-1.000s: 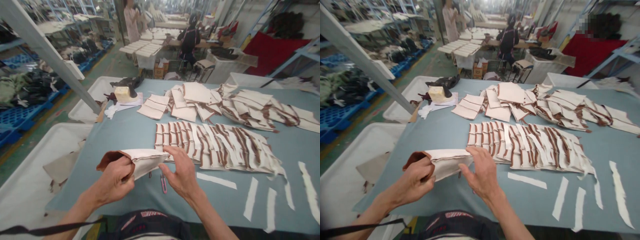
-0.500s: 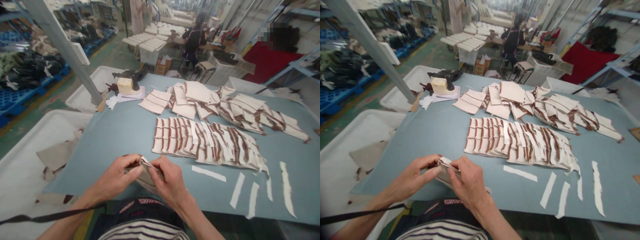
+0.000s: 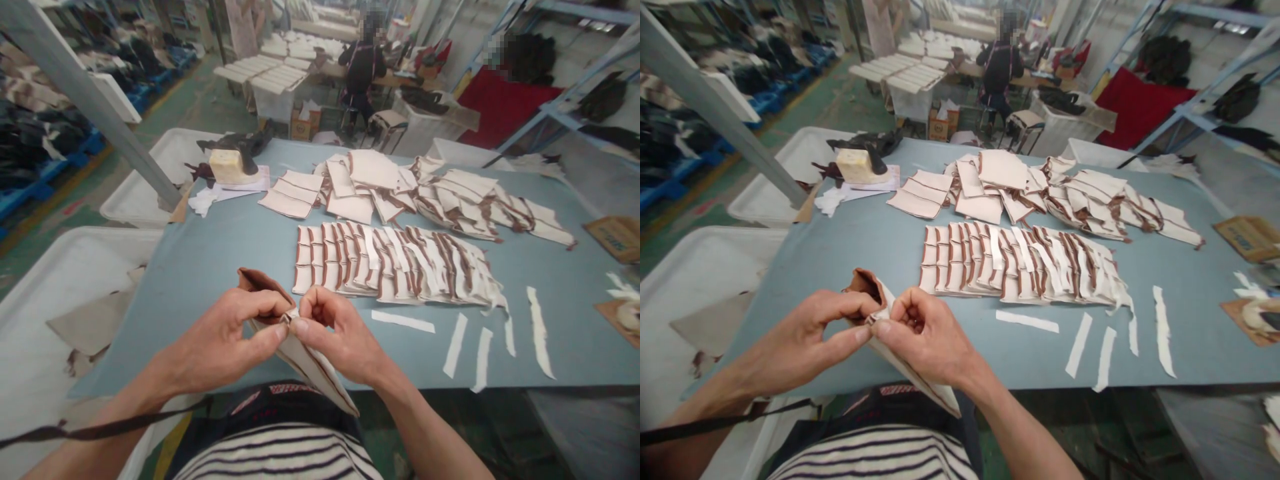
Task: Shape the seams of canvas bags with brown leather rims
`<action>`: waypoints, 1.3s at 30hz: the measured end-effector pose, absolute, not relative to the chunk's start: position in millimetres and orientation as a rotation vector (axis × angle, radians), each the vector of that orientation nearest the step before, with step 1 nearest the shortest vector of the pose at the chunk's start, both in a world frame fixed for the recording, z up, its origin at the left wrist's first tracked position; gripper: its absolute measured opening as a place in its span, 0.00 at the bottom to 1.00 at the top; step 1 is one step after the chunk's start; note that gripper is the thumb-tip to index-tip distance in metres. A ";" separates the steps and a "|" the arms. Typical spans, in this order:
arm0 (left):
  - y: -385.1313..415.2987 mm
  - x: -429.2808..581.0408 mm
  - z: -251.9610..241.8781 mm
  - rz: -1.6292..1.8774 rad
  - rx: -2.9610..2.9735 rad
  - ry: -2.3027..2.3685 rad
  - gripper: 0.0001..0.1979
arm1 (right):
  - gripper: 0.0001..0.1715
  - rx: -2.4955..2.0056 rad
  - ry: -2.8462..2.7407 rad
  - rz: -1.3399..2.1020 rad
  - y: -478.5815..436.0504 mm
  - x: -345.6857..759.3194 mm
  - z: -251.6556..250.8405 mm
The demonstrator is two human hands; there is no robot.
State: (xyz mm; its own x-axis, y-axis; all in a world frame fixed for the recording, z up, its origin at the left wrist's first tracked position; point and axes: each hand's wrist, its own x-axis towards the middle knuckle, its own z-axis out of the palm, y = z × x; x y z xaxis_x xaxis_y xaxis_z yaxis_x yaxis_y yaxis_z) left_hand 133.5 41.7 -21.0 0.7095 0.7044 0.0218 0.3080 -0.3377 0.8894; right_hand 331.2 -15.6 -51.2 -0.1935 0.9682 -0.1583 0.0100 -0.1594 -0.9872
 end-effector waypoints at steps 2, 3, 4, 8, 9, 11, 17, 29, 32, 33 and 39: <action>39.0 133.1 -20.3 0.514 1.913 0.775 0.11 | 0.18 -1.193 -1.242 1.538 -17.2 331.7 -51.4; 37.5 132.7 -20.4 0.515 1.906 0.776 0.12 | 0.18 -1.184 -1.231 1.565 -18.1 331.7 -51.8; 36.0 132.2 -20.7 0.514 1.900 0.773 0.12 | 0.18 -1.177 -1.225 1.586 -19.1 331.7 -52.0; 30.6 131.7 -22.4 0.536 1.889 0.765 0.13 | 0.18 -1.222 -1.306 1.513 -22.7 330.6 -49.8; 29.4 132.3 -22.6 0.549 1.885 0.769 0.13 | 0.17 -1.251 -1.337 1.460 -23.8 329.9 -48.4; 27.6 134.3 -23.0 0.568 1.858 0.786 0.11 | 0.16 -1.309 -1.384 1.353 -26.5 328.0 -45.3; 26.1 133.1 -25.2 0.630 1.849 0.817 0.15 | 0.11 -1.467 -1.475 1.052 -38.4 321.7 -41.4; 11.7 147.1 -44.1 0.817 1.977 1.037 0.15 | 0.14 -1.714 -1.681 0.413 -50.4 301.9 -61.3; 11.5 152.2 -56.7 0.824 1.702 1.136 0.18 | 0.14 -1.680 -1.599 0.467 -48.7 289.3 -74.0; 11.6 153.4 -61.6 0.813 1.633 1.148 0.19 | 0.13 -1.663 -1.546 0.496 -48.6 285.0 -78.7; 12.7 155.1 -82.6 0.700 1.427 1.090 0.20 | 0.11 -1.516 -1.265 0.748 -46.9 280.0 -98.1</action>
